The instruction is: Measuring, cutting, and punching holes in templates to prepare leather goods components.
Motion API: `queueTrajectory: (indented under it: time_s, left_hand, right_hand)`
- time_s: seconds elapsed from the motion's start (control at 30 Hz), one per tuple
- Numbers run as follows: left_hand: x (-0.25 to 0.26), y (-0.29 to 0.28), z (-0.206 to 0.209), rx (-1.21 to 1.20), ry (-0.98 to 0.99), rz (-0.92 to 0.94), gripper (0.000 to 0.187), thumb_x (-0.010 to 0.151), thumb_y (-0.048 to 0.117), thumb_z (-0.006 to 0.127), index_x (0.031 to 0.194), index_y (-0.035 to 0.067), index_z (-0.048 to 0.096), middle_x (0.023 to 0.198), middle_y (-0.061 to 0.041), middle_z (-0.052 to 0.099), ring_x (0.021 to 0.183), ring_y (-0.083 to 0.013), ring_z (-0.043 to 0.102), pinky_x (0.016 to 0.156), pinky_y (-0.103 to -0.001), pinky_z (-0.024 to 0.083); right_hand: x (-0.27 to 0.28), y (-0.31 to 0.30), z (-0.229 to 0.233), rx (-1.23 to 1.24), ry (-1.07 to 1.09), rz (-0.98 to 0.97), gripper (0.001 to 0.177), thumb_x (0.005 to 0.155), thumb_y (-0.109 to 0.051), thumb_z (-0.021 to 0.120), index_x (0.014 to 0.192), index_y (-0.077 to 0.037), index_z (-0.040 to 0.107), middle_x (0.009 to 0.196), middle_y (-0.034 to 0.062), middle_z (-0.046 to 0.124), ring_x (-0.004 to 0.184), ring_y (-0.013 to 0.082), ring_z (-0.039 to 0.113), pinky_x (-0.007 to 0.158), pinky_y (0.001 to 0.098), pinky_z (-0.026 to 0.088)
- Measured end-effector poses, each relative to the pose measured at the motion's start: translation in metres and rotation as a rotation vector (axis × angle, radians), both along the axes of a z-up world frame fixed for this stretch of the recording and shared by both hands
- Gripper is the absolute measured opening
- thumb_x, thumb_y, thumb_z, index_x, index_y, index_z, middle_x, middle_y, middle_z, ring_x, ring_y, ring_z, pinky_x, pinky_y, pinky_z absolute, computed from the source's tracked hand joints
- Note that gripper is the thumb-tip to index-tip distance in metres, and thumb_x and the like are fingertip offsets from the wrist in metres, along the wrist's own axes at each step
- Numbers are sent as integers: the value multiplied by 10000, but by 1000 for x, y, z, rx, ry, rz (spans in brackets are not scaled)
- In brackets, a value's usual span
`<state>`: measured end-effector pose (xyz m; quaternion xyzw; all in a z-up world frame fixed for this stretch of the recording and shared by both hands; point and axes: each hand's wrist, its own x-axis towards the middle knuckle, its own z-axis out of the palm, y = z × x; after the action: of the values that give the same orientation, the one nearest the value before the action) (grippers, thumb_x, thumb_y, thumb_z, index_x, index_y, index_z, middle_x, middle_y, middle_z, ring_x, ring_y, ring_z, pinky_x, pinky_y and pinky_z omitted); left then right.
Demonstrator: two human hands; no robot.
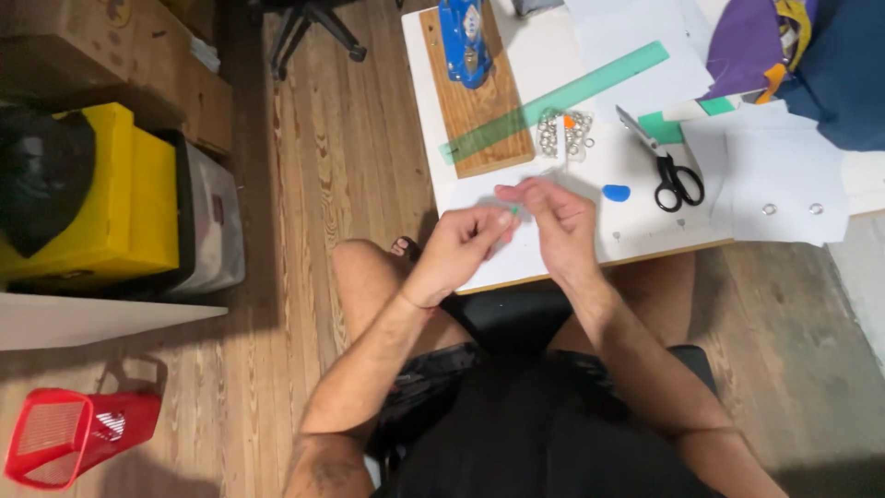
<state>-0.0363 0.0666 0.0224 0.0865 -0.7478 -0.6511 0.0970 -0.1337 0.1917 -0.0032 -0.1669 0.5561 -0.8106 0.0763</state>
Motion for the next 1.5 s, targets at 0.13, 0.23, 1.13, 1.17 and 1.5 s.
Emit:
queueTrajectory:
  time_s: [0.13, 0.23, 1.13, 1.17, 1.5]
  left_hand:
    - [45, -1, -17, 224, -107, -174, 185, 1016, 131, 641, 888, 54, 750, 716, -85, 731, 523, -85, 548, 620, -241, 478]
    - [62, -23, -20, 44, 96, 81, 32, 932, 65, 769, 955, 75, 788, 842, -76, 804, 792, -75, 656, 834, -297, 563]
    - [50, 2, -82, -496, -20, 703, 566, 746, 423, 940, 1044, 68, 615, 875, -111, 650, 780, -288, 710, 656, -370, 580]
    - [48, 0, -84, -492, -4, 670, 566, 746, 423, 940, 1044, 68, 615, 875, -111, 650, 780, -288, 710, 656, -370, 580]
    - [74, -3, -63, -484, -240, 556, 248, 842, 331, 885, 981, 147, 794, 805, -43, 749, 724, -191, 729, 658, -322, 582]
  right_hand:
    - [-69, 65, 4, -260, 50, -106, 227, 1121, -168, 527, 1185, -49, 710, 1115, 142, 754, 1099, 245, 754, 1063, 436, 625]
    - [-96, 97, 7, 556, 498, -156, 208, 1149, -50, 626, 1019, -116, 775, 1202, 142, 760, 1033, 259, 736, 712, 313, 522]
    - [8, 106, -13, 483, 306, 84, 273, 1104, -25, 582, 1327, 105, 670, 752, 171, 674, 660, 191, 669, 735, 280, 542]
    - [9, 103, -21, 490, 306, 48, 273, 1104, -25, 582, 1327, 105, 670, 752, 171, 674, 660, 191, 669, 735, 280, 542]
    - [22, 118, -27, 208, 0, -278, 146, 924, -13, 762, 1048, 47, 714, 641, 149, 695, 478, 162, 634, 523, 230, 536]
